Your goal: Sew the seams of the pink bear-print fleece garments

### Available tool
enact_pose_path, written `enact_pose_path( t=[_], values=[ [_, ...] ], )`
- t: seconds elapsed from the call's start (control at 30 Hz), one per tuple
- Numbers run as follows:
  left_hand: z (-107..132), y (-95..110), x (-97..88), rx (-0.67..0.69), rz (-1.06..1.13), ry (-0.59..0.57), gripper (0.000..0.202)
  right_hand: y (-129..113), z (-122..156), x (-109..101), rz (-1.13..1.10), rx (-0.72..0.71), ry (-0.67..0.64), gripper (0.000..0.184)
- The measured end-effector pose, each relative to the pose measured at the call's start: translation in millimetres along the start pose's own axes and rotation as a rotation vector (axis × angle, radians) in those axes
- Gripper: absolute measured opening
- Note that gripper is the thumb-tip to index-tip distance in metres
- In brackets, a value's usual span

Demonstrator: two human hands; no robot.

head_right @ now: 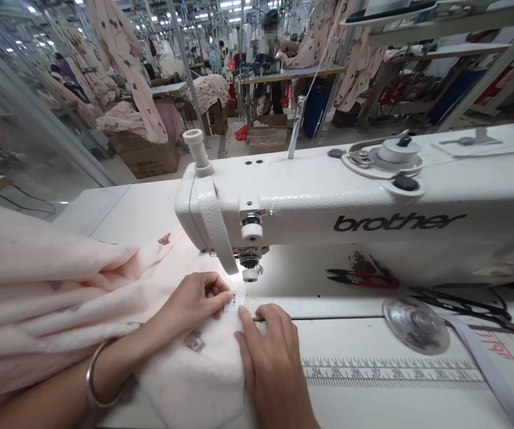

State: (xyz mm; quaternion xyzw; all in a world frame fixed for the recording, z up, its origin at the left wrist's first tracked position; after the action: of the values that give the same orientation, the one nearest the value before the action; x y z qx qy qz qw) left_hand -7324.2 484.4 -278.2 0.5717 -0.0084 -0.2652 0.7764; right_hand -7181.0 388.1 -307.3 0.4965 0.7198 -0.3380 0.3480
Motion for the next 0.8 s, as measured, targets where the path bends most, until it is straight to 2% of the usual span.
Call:
enact_pose_path(
  t=[0.17, 0.5, 0.8],
  values=[
    [-1.1, -0.6, 0.6, 0.022, -0.015, 0.005, 0.018, 1.9, 2.4, 2.6, -0.001, -0.017, -0.016, 0.030],
    [1.8, -0.7, 3.1, 0.048, -0.045, 0.067, 0.014, -3.0, -2.5, -1.2, -0.004, -0.019, 0.089, 0.025],
    [2.2, -0.1, 3.3, 0.047, -0.060, 0.070, 0.013, -2.5, -0.8, -1.0, -0.008, -0.015, 0.077, 0.025]
  ],
)
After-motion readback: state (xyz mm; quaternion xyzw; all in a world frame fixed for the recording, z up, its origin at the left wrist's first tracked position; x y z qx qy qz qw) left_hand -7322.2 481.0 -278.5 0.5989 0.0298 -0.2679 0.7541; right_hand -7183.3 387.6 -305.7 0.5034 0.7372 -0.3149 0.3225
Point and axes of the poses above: each hand's wrist, its own z-axis away from the middle knuckle, its own x-axis out of the palm, y = z × x, the point moved 2 cm from there along -z, towards the middle knuckle, and after that the axes turned 14 degrees about z, right-handed, at the moved point
